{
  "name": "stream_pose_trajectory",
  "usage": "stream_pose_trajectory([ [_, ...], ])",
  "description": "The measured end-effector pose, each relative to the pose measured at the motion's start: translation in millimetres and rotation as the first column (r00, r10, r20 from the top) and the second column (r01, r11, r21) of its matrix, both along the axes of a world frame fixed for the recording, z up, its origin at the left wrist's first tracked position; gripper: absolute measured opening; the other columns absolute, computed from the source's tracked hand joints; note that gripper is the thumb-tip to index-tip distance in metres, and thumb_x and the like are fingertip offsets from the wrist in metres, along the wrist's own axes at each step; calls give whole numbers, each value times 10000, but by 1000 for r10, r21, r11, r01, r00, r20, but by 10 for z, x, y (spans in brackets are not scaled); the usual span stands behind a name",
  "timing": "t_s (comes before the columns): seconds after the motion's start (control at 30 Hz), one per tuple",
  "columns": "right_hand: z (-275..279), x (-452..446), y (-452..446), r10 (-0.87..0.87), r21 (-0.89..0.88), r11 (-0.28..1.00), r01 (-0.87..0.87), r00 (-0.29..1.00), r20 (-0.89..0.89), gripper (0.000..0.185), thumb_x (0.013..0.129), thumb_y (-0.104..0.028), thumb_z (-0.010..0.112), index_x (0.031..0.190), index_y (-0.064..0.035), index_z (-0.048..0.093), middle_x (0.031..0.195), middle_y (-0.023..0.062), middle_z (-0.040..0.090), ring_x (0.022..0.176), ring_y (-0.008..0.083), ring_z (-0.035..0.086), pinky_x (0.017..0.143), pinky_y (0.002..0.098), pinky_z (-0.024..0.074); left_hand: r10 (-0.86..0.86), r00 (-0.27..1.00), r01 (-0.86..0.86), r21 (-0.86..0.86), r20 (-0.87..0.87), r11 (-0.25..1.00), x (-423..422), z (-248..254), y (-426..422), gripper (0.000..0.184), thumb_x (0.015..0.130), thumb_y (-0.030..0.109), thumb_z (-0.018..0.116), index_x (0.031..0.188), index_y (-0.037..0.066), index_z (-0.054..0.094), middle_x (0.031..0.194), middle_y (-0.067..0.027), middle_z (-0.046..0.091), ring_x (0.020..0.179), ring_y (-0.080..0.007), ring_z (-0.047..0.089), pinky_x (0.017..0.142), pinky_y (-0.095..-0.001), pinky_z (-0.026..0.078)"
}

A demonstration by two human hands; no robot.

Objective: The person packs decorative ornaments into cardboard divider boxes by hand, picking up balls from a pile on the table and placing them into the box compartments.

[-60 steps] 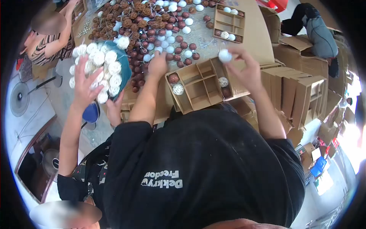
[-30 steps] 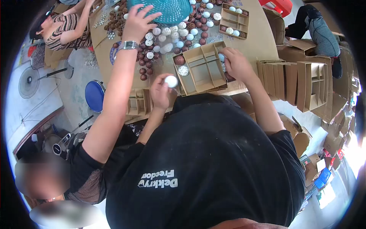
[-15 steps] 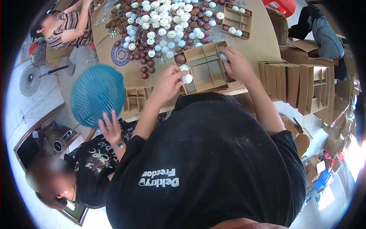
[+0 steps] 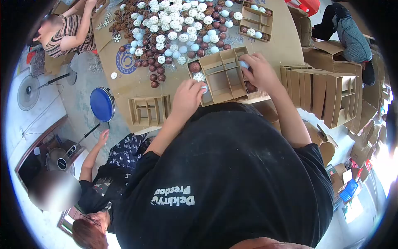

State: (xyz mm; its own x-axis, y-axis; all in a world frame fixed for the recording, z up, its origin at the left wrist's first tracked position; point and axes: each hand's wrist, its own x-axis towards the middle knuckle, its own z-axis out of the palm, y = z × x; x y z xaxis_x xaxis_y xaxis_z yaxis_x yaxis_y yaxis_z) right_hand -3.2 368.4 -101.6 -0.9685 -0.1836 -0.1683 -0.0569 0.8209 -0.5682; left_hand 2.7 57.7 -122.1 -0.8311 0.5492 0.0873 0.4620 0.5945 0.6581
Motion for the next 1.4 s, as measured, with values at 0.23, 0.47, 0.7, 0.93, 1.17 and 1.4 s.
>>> stream_pose_trajectory([
  [0.23,224,-576,311,-85,-200,979,37,967,-238,253,926,-171,727,1161,-78,708,1223,78,693,1102,232,651,922,375,537,195,966,-230,229,169,946,-88,239,-144,273,934,162,724,1172,41,668,1072,-102,592,753,-200,574,732,-337,491],
  [0.47,-1254,-1904,-75,400,-208,907,-365,901,165,487,771,-233,826,1229,-125,700,1149,140,723,1031,307,702,891,409,556,261,956,-282,173,133,944,-579,242,-210,224,924,128,725,1127,45,681,1061,-95,612,723,-165,567,709,-307,490],
  [0.7,-1618,-1922,-237,527,109,829,-548,832,173,290,801,-62,768,1077,-52,679,1154,168,618,1117,381,643,915,490,546,303,945,-319,156,122,935,-829,262,-96,226,918,115,730,1129,45,684,1066,-93,614,727,-169,595,710,-314,506],
  [0.93,-1758,-1483,189,402,148,891,-429,898,180,290,851,-199,693,1086,-43,623,1111,171,655,1076,392,655,898,503,541,281,948,-309,-233,-148,922,-1461,-603,-161,411,893,217,718,1253,49,615,1179,-222,584,1105,-397,594,942,-493,489],
  [1.17,-1972,-1225,157,214,61,971,-230,956,200,309,851,-234,722,1103,-69,652,1151,197,635,1058,410,658,884,493,541,223,974,-202,-543,-28,815,-2040,-1115,-22,484,881,186,725,1348,151,601,1243,-199,595,1143,-421,611,955,-516,521],
  [1.4,-2042,-1014,201,-37,-328,936,127,963,266,183,917,-219,663,969,-46,695,895,131,680,889,280,679,797,403,536,300,952,-305,-288,-61,908,-1581,-1045,-87,456,876,280,769,1269,106,616,1173,-171,688,997,-328,701,825,-438,562],
])
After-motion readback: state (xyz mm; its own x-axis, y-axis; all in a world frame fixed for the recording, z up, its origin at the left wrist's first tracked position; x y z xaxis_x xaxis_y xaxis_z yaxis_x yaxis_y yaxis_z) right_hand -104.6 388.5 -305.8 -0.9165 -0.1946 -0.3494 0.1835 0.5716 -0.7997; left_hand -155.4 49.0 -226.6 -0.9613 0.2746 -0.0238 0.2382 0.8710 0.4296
